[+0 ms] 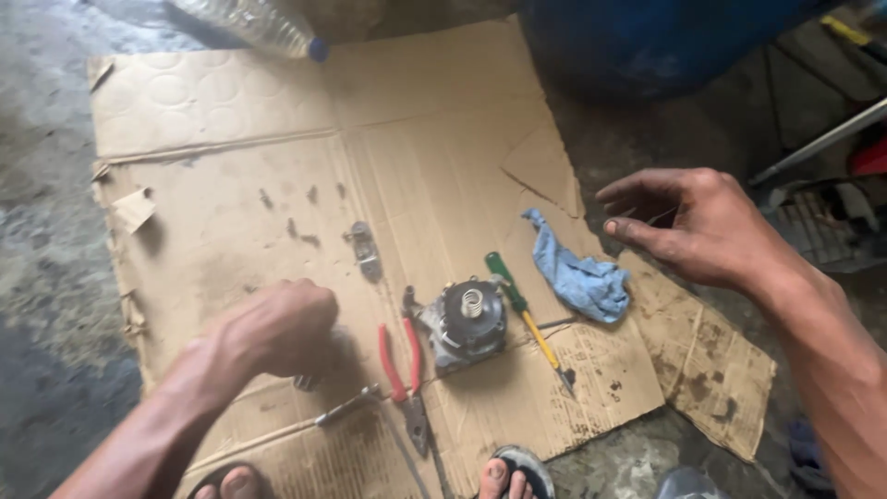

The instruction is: Repairing a mechanical car component by disassembling and inspecting its internal parts on a cardboard surface.

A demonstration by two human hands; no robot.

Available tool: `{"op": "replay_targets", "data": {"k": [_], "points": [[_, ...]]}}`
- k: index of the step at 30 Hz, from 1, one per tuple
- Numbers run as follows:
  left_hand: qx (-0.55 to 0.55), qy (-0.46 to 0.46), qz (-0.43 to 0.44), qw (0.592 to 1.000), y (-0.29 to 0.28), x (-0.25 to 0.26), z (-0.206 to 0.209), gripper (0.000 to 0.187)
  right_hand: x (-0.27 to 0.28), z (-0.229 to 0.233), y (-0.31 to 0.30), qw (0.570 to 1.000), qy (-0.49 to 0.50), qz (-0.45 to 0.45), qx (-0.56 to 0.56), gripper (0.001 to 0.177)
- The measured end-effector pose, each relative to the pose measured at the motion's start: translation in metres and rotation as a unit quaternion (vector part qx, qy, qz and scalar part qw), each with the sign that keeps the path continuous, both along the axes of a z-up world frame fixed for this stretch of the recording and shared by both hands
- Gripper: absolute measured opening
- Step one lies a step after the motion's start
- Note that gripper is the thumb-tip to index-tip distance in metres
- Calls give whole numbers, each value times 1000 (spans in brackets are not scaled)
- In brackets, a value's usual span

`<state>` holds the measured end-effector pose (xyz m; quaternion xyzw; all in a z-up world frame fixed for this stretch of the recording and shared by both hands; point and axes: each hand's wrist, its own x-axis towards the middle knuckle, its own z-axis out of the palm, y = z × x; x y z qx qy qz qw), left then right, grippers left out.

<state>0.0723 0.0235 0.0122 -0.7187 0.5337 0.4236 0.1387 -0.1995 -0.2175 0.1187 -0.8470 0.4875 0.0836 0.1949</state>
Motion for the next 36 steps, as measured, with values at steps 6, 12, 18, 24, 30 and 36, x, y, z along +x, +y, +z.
{"op": "replay_targets", "data": {"k": [6, 12, 18, 24, 30, 36], "points": [[-93, 64, 79, 990, -43, -9, 102, 28, 3, 28, 31, 989, -110, 103, 4, 51], [-308, 171, 105, 930, -84, -70, 119, 30, 24, 19, 98, 974, -69, 211, -35, 81], [-334, 214, 103, 912, -104, -95, 105, 29, -9, -16, 85, 978, -171, 107, -59, 60], [-365, 241, 142, 888, -117, -79, 84, 40, -92, -68, 27, 953, -190, -231, -44, 39], [-280, 149, 244, 916, -99, -21, 63, 39, -155, -41, -54, 928, -148, -201, -278, 27], [-285, 113, 149, 940, -107, -1, 52, 38, -207, -254, -156, 921, 76, -211, -320, 28]]}}
